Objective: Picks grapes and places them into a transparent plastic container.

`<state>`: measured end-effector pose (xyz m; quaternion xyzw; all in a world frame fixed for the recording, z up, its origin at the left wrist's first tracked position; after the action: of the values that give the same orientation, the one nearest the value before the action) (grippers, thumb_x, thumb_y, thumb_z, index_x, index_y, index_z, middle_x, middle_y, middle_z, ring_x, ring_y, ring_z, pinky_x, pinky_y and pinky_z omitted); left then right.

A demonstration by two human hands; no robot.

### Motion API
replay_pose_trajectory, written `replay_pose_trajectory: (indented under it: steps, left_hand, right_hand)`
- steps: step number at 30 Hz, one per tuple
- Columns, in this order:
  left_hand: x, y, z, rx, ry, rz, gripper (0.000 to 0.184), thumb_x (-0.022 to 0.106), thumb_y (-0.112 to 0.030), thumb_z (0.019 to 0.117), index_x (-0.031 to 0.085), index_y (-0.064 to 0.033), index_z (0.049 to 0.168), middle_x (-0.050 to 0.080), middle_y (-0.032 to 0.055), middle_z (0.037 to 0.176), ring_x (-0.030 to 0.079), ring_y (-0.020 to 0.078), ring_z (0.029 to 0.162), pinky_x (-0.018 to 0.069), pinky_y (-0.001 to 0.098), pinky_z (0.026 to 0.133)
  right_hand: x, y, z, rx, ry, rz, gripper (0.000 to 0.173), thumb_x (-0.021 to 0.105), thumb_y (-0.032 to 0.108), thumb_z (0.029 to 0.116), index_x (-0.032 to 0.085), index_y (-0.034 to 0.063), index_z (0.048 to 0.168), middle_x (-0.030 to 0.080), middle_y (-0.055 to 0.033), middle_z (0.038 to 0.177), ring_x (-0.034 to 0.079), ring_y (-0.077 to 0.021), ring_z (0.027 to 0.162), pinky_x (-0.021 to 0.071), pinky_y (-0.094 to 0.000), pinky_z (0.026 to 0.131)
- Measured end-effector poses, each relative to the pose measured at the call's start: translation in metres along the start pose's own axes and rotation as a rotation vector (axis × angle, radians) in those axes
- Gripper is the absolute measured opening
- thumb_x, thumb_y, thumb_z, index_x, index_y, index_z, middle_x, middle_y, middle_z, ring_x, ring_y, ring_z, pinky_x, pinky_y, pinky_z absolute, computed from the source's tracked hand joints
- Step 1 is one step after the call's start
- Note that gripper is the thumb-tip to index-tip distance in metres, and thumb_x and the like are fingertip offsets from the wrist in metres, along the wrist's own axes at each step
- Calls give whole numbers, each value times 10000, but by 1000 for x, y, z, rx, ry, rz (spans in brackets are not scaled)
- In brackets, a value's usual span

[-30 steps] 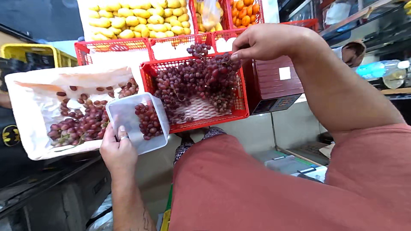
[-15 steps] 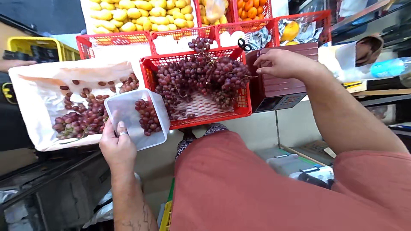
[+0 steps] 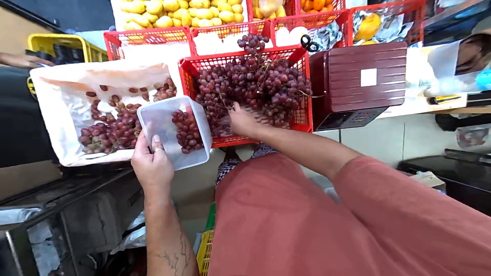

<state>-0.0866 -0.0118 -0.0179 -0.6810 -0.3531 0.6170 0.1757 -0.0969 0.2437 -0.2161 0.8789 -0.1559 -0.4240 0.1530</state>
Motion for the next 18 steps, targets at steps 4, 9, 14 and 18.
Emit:
replay_pose_trajectory:
  steps: [4,9,14,18]
  left_hand:
    - [1,-1,0,-1,6,4,385,423,-211,1091,562,-135,1442,686,91,1217,672,99,983,556,329,867]
    - [0,1,1,23,17,17,388,409,-209,1090,568,-161,1440,687,82,1223,673,115,1003,552,356,885]
    - [2,-1,1,28,18,-13,385,411,-216,1092,569,-148,1437,676,69,1255,664,84,1030,550,320,905]
    - [-1,-1,2,31,16,8,390,414,-216,1093,558,-147,1450,683,82,1222,668,94,974,552,322,863]
  right_hand:
    - [3,14,24,36,-22,-182,686,725,211,867,494,35,1489,335,-223,1613,427,-444,1390,472,-589,1029]
    - [9,21,9,-14,33,-227,638,803,233,775,604,26,1345,508,-227,1462,444,-452,1362,450,-629,1024]
    - [11,16,22,-38,-10,-234,704,747,212,841,503,24,1474,336,-256,1608,318,-463,1476,335,-611,1173]
    - [19,13,6,-68,49,-151,640,775,169,826,559,35,1414,434,-235,1541,395,-455,1419,415,-638,1089]
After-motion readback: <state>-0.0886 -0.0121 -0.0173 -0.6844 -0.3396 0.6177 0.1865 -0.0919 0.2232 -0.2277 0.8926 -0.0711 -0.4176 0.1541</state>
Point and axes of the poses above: each hand's wrist, its own z-axis towards the middle knuckle, its own x-axis out of the palm, y = z × x, the point moved 9 cm from there along z, towards the middle knuckle
